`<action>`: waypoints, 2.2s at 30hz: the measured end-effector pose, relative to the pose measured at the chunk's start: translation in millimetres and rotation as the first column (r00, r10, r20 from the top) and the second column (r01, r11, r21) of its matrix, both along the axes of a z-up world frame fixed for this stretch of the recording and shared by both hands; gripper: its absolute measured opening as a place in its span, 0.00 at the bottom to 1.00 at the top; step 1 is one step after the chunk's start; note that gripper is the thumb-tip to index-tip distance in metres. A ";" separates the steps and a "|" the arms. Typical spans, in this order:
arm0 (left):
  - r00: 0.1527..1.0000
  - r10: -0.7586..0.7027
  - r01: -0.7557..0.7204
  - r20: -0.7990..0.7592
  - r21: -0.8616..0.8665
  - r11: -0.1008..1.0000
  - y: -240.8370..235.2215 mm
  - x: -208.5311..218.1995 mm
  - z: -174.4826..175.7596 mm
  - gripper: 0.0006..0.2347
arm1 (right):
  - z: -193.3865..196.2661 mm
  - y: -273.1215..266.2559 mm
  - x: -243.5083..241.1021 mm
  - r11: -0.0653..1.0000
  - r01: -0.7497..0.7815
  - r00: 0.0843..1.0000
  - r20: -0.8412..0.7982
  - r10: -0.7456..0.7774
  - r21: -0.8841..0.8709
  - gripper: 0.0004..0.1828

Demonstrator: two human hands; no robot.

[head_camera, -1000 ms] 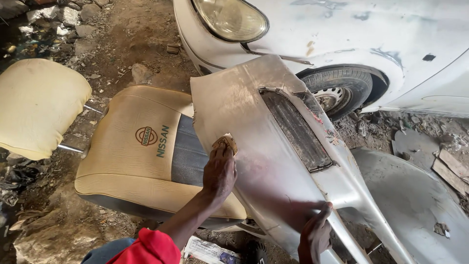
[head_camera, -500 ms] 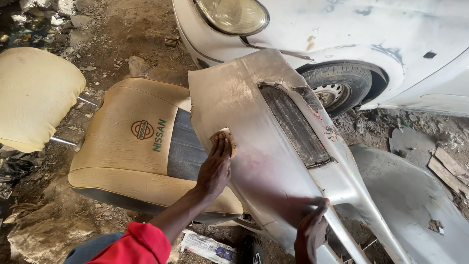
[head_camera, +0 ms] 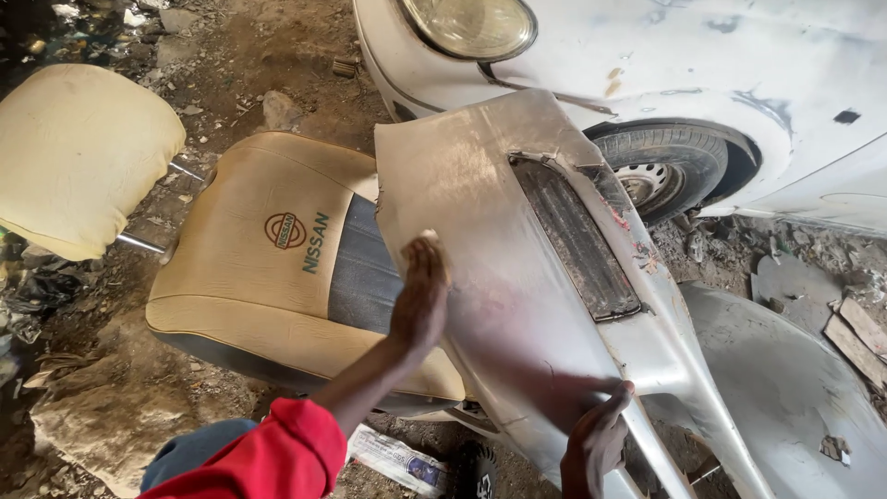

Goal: The person sands the surface of a white car bumper using a sanding block. The bumper is resting on a beige car seat, and the person moves the sanding block back and forth across the surface to smooth it.

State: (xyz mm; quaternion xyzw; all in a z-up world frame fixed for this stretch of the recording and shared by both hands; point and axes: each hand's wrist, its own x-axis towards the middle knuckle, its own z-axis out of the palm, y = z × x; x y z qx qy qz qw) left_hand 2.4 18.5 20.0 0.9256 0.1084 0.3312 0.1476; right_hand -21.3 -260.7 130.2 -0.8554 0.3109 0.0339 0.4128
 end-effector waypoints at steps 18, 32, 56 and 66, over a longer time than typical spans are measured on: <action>0.999 -0.028 0.025 -0.039 -0.070 0.997 -19.7 -1.0 -8.4 0.34 | -8.5 -5.1 2.3 0.991 -0.076 0.997 -0.031 0.073 -0.107 0.43; 0.985 0.020 -0.032 -0.172 -0.070 0.997 -19.1 3.6 -15.1 0.34 | -2.4 -1.7 4.4 1.000 0.020 1.000 0.000 -0.020 0.015 0.64; 0.999 -0.047 0.045 -0.006 -0.175 0.984 23.8 29.2 -31.9 0.40 | 5.9 -3.7 3.3 0.999 0.009 0.998 -0.056 -0.006 0.045 0.63; 0.979 0.152 -0.095 0.138 -0.351 0.932 58.3 -10.6 63.5 0.10 | 0.7 -8.7 8.1 0.999 -0.002 0.997 -0.077 0.006 0.054 0.63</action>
